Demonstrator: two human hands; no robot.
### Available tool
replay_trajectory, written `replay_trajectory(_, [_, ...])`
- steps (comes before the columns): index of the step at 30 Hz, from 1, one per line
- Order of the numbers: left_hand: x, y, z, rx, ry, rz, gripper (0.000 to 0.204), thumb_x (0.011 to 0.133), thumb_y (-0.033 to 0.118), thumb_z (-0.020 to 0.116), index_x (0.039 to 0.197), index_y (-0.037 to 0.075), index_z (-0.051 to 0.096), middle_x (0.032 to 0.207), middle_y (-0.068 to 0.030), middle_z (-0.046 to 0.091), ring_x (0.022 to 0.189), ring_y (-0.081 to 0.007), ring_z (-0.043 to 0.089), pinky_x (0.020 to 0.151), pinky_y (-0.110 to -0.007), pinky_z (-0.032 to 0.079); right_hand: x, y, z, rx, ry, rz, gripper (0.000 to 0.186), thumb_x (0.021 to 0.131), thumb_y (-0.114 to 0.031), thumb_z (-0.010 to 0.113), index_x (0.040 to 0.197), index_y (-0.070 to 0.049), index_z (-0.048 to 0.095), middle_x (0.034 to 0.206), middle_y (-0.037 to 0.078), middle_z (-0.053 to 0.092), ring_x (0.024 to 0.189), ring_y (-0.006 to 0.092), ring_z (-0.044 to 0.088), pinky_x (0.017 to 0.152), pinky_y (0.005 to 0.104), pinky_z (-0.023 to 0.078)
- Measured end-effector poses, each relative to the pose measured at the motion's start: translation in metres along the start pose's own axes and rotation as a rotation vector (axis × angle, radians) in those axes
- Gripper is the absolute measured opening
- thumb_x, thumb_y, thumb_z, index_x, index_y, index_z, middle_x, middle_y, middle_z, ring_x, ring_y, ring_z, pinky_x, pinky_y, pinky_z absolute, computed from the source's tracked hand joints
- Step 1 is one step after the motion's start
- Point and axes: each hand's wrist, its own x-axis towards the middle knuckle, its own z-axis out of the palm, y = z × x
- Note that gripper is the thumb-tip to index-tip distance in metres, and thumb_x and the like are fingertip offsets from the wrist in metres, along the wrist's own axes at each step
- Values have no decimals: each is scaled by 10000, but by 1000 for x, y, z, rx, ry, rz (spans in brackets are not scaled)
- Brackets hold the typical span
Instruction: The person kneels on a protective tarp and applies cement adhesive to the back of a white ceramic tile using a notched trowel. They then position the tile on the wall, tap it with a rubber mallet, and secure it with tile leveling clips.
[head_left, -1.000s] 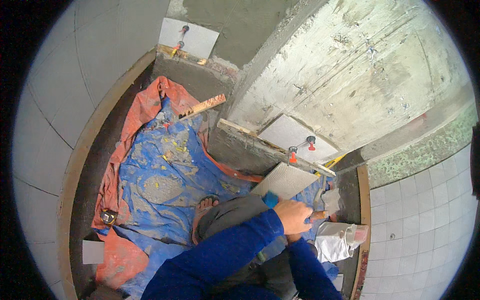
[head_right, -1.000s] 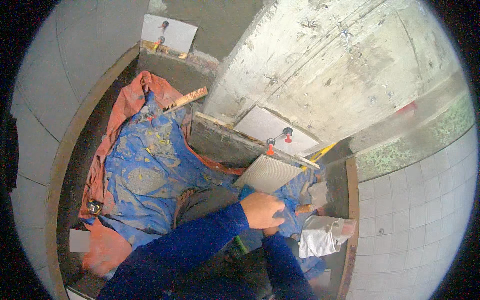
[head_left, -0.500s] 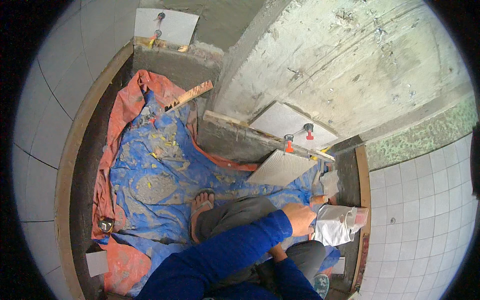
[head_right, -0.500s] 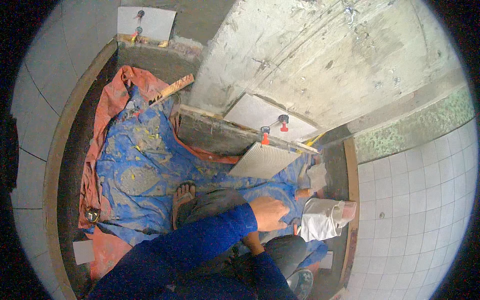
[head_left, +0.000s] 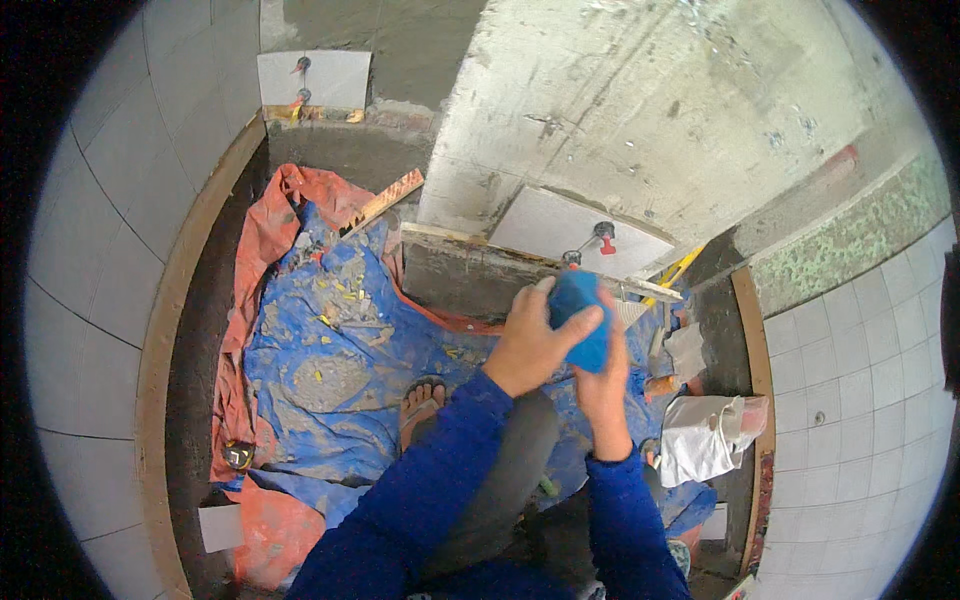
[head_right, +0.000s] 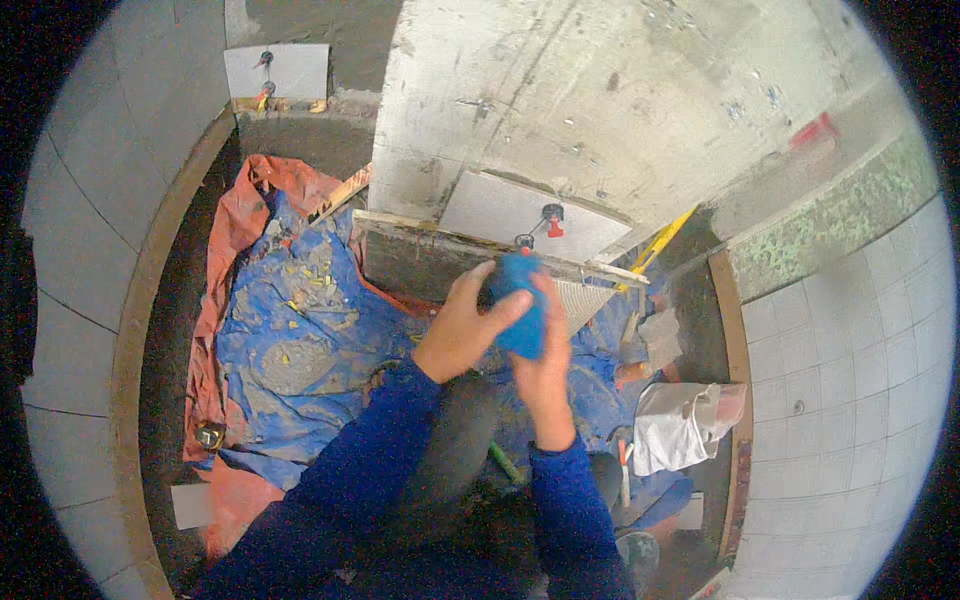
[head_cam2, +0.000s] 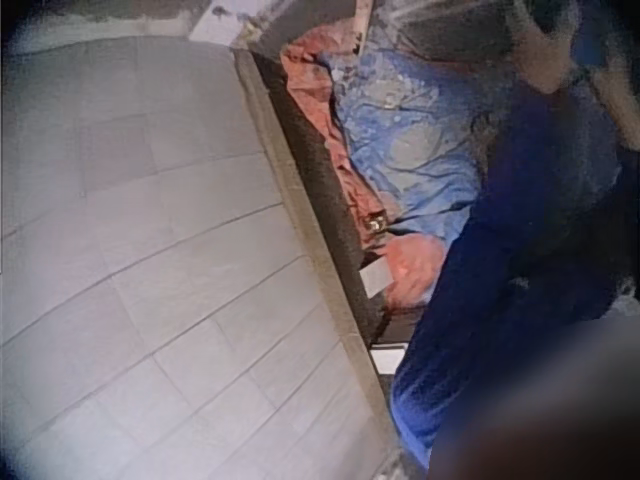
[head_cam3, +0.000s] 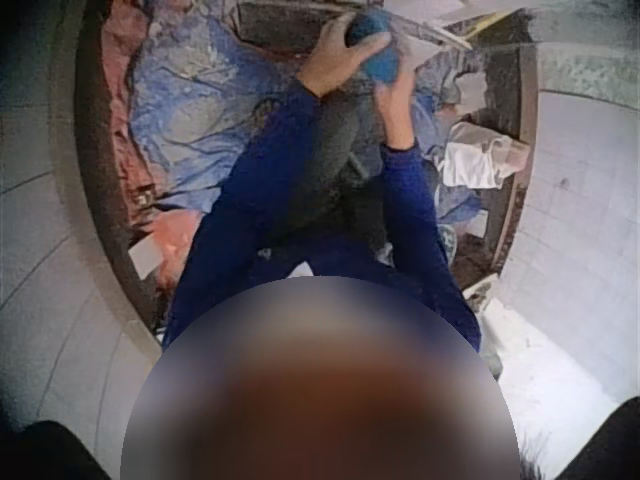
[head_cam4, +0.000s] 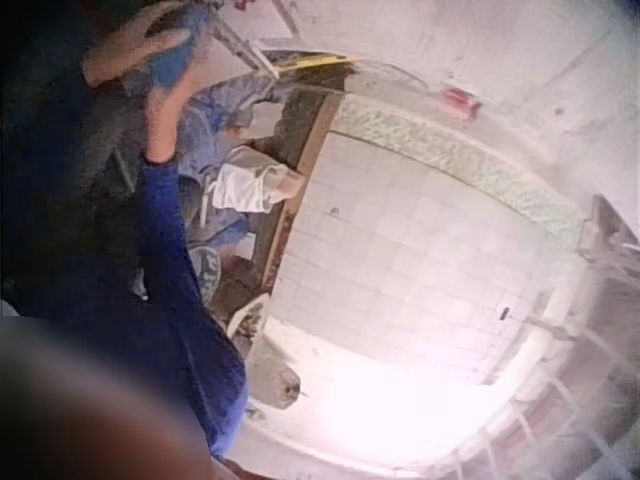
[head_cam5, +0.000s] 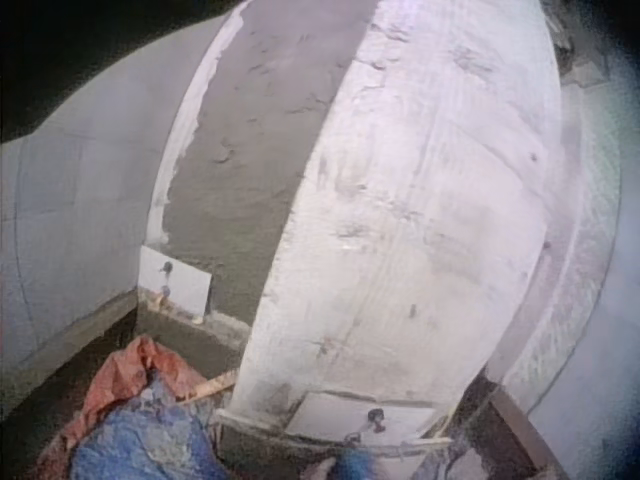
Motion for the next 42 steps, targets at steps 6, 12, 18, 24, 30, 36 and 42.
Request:
replay_trajectory(6, [-4, -22, -49, -333, 215, -154, 489, 924, 205, 709, 1351, -8, 606, 1203, -106, 688, 1136, -274, 652, 1009, -393, 512, 18, -30, 22, 272, -426, 84, 881, 832, 60, 731, 1614, -66, 346, 1605, 123, 460, 1365, 247, 548, 1136, 390, 445])
replay_trajectory(12, [38, -47, -108, 490, 404, 197, 480, 838, 149, 757, 1284, -12, 679, 1137, -184, 704, 1050, -328, 669, 955, -426, 518, -68, 49, -26, 538, 12, 538, 647, 922, -8, 711, 1526, -45, 483, 1408, 145, 637, 1271, 220, 621, 1019, 376, 536])
replay_trajectory(18, [86, -59, -93, 1009, 417, 135, 333, 864, 230, 742, 1126, 24, 734, 1140, -208, 681, 1108, -425, 633, 972, -500, 499, -194, 134, -31, 355, 12, 707, 407, 934, -50, 712, 1328, 20, 632, 1149, 122, 738, 963, 187, 705, 809, 329, 568])
replay_trajectory(24, [95, -80, -67, 1081, 473, 211, 367, 846, 233, 748, 1119, -12, 718, 1239, -208, 646, 1145, -431, 615, 998, -484, 502, -212, 162, -39, 294, -100, 753, 371, 934, -66, 717, 1289, 18, 653, 1093, 105, 742, 885, 175, 706, 739, 320, 567])
replay_trajectory(30, [114, -80, -62, 1045, 514, -8, 310, 899, 262, 643, 1013, 1, 764, 1127, -216, 720, 1138, -424, 642, 992, -507, 513, -214, 166, -42, 265, -110, 732, 344, 911, -95, 726, 1238, 8, 697, 1116, 115, 760, 985, 200, 717, 852, 355, 574])
replay_trajectory(36, [130, -77, -68, 863, 538, -225, 342, 840, 261, 662, 996, -23, 770, 1055, -273, 736, 1012, -470, 693, 935, -519, 536, -210, 163, -33, 278, -130, 685, 337, 922, -68, 692, 1246, 25, 687, 1108, 115, 749, 969, 197, 706, 853, 356, 572])
replay_trajectory(42, [135, -55, -72, 462, 484, -115, 331, 803, 237, 676, 935, -56, 755, 966, -308, 733, 939, -447, 711, 864, -472, 543, -200, 147, -33, 250, -189, 698, 364, 933, -83, 683, 1279, 26, 664, 1126, 101, 739, 950, 174, 687, 797, 316, 554])
